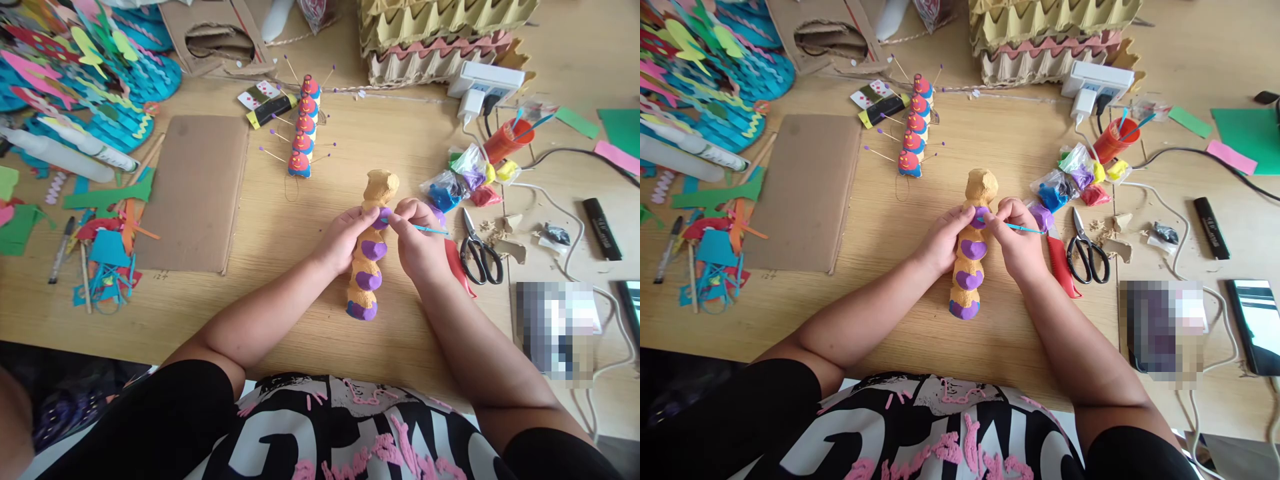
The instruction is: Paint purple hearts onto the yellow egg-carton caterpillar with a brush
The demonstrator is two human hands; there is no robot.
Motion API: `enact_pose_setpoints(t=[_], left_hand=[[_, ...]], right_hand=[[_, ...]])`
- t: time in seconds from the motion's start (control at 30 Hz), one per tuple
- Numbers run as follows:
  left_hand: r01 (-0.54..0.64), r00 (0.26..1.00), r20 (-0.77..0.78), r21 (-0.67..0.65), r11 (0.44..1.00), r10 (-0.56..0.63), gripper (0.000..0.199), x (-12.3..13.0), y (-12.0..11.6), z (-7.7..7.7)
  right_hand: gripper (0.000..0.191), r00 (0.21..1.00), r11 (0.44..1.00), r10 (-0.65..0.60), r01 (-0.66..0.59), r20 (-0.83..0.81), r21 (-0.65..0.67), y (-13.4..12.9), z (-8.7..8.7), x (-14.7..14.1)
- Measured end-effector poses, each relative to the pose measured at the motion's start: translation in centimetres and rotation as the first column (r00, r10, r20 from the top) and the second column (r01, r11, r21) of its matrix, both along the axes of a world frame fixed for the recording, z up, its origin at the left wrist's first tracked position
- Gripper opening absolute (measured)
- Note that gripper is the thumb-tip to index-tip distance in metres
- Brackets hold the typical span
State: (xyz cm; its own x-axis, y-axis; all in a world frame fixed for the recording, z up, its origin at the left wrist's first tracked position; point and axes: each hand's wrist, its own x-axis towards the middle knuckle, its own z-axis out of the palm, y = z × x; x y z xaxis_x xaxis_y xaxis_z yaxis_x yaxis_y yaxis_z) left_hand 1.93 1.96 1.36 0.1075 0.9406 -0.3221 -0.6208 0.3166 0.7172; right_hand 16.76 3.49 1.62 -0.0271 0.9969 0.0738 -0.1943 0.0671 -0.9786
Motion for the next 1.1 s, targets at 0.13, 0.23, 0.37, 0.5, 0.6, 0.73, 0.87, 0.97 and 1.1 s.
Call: enact_pose_setpoints(t=[0.13, 0.23, 0.37, 0.5, 0.6, 0.73, 0.87, 0.97, 1.1], left_hand=[[0.000, 1.000, -0.002, 0.009, 1.000, 0.000, 0.031, 0.0, -0.1, 0.0], [0.004, 1.000, -0.025, 0.027, 1.000, -0.003, 0.039, 0.0, -0.2, -0.1], [0.026, 0.999, -0.020, 0.014, 1.000, -0.025, 0.042, -0.1, -0.1, 0.0], [0.022, 1.000, 0.020, -0.059, 0.998, -0.021, 0.040, -0.1, -0.1, 0.3], [0.015, 1.000, 0.014, -0.023, 1.000, -0.015, 0.041, 0.0, -0.2, 0.4], [0.005, 0.999, 0.032, 0.044, 0.999, -0.006, 0.042, -0.1, -0.2, 0.2], [-0.004, 1.000, 0.012, -0.009, 1.000, 0.004, 0.044, -0.1, -0.1, 0.1], [0.010, 1.000, -0.002, -0.015, 1.000, -0.010, 0.045, -0.1, 0.0, 0.2], [0.034, 0.999, -0.014, -0.044, 0.998, -0.035, 0.047, 0.0, 0.1, 0.4]], right_hand=[[0.062, 0.999, 1.000, 0.014, -0.013, -0.029, 0.012, 0.1, -0.3, 0.0], [0.064, 0.999, 1.000, 0.022, -0.021, -0.044, 0.017, 0.1, -0.5, 0.0], [0.067, 0.989, 0.998, 0.048, -0.052, -0.142, -0.022, 0.2, -0.2, -0.1], [0.065, 0.985, 0.998, 0.046, -0.053, -0.167, -0.039, 0.3, -0.2, -0.1], [0.063, 0.987, 0.998, 0.052, -0.058, -0.151, -0.035, 0.3, -0.6, -0.1], [0.065, 0.990, 0.999, 0.042, -0.046, -0.135, -0.020, 0.3, -1.2, -0.2], [0.064, 0.996, 1.000, 0.028, -0.027, -0.084, 0.014, 0.3, -1.4, -0.2], [0.064, 0.994, 0.999, 0.032, -0.031, -0.106, 0.006, 0.3, -1.3, -0.1], [0.067, 0.985, 0.998, 0.058, -0.058, -0.165, 0.009, 0.5, -1.1, 0.0]])
